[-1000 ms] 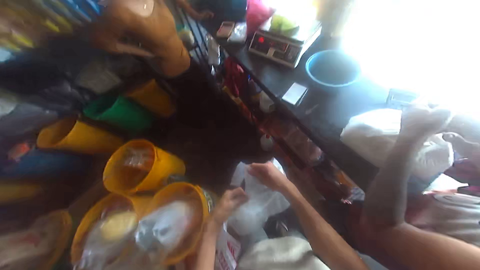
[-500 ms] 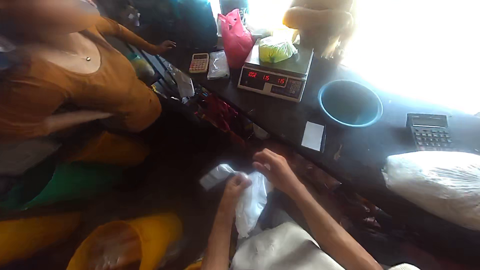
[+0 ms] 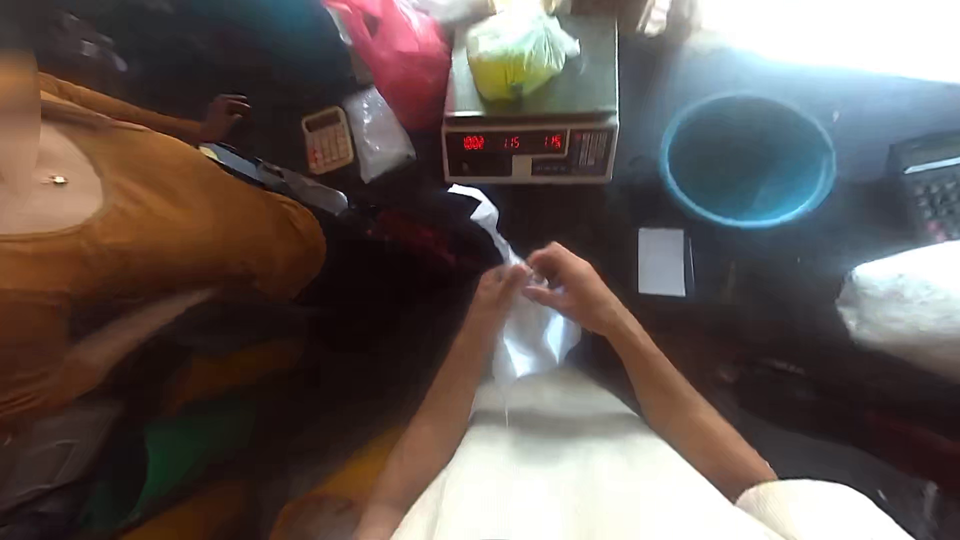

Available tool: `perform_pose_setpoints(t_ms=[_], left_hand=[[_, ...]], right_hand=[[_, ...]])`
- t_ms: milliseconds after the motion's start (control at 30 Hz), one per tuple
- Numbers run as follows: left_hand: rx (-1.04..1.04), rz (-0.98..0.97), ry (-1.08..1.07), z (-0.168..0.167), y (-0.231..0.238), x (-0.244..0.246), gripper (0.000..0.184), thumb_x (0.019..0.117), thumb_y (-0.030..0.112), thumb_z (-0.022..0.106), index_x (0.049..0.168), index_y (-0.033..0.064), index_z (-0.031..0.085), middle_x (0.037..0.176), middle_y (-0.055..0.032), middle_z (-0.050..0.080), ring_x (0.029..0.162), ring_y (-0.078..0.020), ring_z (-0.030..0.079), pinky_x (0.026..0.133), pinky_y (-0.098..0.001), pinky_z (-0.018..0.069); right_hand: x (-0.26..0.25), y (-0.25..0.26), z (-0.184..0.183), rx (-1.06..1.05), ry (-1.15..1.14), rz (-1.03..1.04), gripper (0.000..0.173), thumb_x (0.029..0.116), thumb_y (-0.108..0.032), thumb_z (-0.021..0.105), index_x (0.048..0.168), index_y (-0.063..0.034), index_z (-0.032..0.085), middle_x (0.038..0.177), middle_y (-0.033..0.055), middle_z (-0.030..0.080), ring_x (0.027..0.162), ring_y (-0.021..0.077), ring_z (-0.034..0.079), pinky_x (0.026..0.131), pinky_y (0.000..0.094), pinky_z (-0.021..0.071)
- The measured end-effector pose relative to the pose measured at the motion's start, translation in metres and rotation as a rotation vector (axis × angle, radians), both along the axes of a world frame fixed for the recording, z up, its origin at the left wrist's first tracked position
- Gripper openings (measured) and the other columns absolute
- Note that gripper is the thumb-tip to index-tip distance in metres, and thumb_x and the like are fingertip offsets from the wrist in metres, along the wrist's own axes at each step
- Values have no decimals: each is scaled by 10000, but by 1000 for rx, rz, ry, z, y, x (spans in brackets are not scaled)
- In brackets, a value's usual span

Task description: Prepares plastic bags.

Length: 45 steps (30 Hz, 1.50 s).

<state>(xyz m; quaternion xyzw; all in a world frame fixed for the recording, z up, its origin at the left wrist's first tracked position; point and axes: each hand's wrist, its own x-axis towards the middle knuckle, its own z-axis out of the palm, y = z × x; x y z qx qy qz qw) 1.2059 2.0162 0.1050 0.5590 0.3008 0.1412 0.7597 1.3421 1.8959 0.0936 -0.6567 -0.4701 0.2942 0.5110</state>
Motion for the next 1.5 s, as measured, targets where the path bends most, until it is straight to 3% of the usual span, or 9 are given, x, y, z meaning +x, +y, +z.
perform_pose_setpoints(t_ms=[100,233,400,600,1033,1233,1333,1433,1500], left_hand=[[-105,-13,-66,-5,21,14,386,990,526,579,947,160,696,810,65,719,773,-7,682,741,-210,587],[-104,-60,-29,-7,65,23,400,1040,534,461,1018,200,681,860,92,719,822,15,678,772,-207,585],[-163,-401,-113,-21,116,27,270,1094,271,446,1011,140,667,834,39,691,732,-25,657,681,-218,581],[-202,-573,-218,-36,163,15,106,969,82,642,876,91,691,766,41,694,678,-13,637,648,-202,554],[-325,-563,-239,-12,154,18,229,1010,182,614,792,118,644,685,41,646,625,-23,615,622,-211,545],[-235,-524,-285,-16,156,19,228,1017,218,617,811,133,667,698,54,628,623,-14,595,601,-190,530],[93,-618,-153,-18,164,11,244,1013,313,632,859,125,643,737,15,603,631,-70,562,579,-249,501],[248,-640,-3,-33,157,13,161,975,165,612,954,31,698,828,-15,696,769,-89,666,738,-315,581],[271,-486,130,-37,163,13,111,963,95,565,874,67,625,732,64,617,672,1,601,655,-214,542]], right_hand=[[-1,24,-4,48,-113,-83,113,967,-134,670,1003,-27,662,1029,101,626,859,148,659,727,305,607],[4,35,-12,97,-6,-308,71,961,-89,611,936,-24,626,980,78,616,830,115,640,686,270,588],[-35,67,-1,-36,-42,-402,307,947,-202,724,1192,-37,639,1116,93,637,957,157,673,774,332,617],[-76,90,5,-111,52,-534,265,951,-253,704,1114,-48,666,977,40,682,878,102,680,760,292,604],[-108,119,18,-80,-94,-688,128,988,-168,668,1023,-45,675,920,39,669,796,84,656,695,247,582],[-103,102,11,133,202,-840,89,1020,-130,557,1011,-79,630,812,13,641,676,93,641,628,270,591],[-104,106,12,155,254,-889,124,1028,-131,540,1019,-36,618,837,72,666,678,167,680,621,365,632],[-100,97,17,312,464,-950,134,1015,-55,483,981,3,600,870,86,684,769,172,701,737,372,630],[-91,69,28,616,816,-1044,209,1033,-107,418,924,-68,592,861,78,709,801,190,719,774,382,621]])
